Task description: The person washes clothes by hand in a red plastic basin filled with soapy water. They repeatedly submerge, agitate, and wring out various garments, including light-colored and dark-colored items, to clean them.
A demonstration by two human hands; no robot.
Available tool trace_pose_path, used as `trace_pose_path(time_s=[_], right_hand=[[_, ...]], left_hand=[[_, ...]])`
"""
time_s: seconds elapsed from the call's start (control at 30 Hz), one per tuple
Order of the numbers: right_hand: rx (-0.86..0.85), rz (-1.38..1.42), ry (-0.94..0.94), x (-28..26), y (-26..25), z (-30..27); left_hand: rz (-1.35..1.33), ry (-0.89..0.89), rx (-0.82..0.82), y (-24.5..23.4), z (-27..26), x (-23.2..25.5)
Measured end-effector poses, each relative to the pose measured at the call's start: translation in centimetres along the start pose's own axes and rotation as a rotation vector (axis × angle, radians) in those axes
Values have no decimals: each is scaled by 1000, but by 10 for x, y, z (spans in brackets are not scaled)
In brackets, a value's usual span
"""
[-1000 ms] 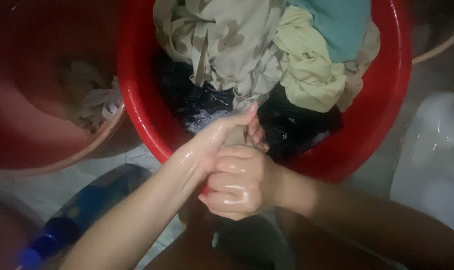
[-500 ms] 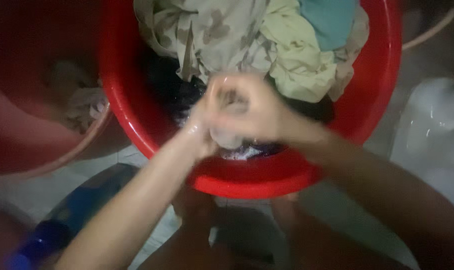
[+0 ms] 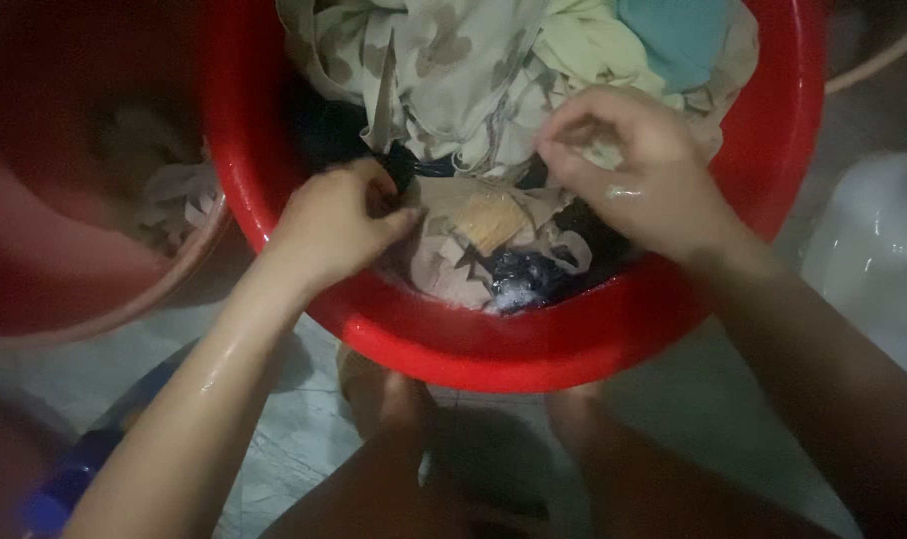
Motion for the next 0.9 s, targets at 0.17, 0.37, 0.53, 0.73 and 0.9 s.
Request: trace_pose_path(time_s=[0.17, 0.37, 0.53, 0.73, 0.9], right_hand=[[-573, -319, 558, 42, 50, -24], [-198, -141, -80, 23, 67, -12], [-62, -292, -321, 18, 61, -16], [-282, -2, 354, 27, 55, -17], [-230, 223, 313, -14, 1, -32]], left_hand=[[166, 91, 33, 33, 1, 21], [-86, 77, 48, 44, 9, 20], [-1070, 30, -353, 40, -10, 16], [-1113, 143, -366, 21, -35, 32], [-1070, 173, -440, 8, -37, 27]])
Point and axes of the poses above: each hand's wrist, its own z-axis towards the middle knuckle, its own y-axis out of the palm, x = y × z, the point moved 6 cm from there along z, towards the middle knuckle, and after that the axes turned 4 degrees about z, right-handed, at the moved point
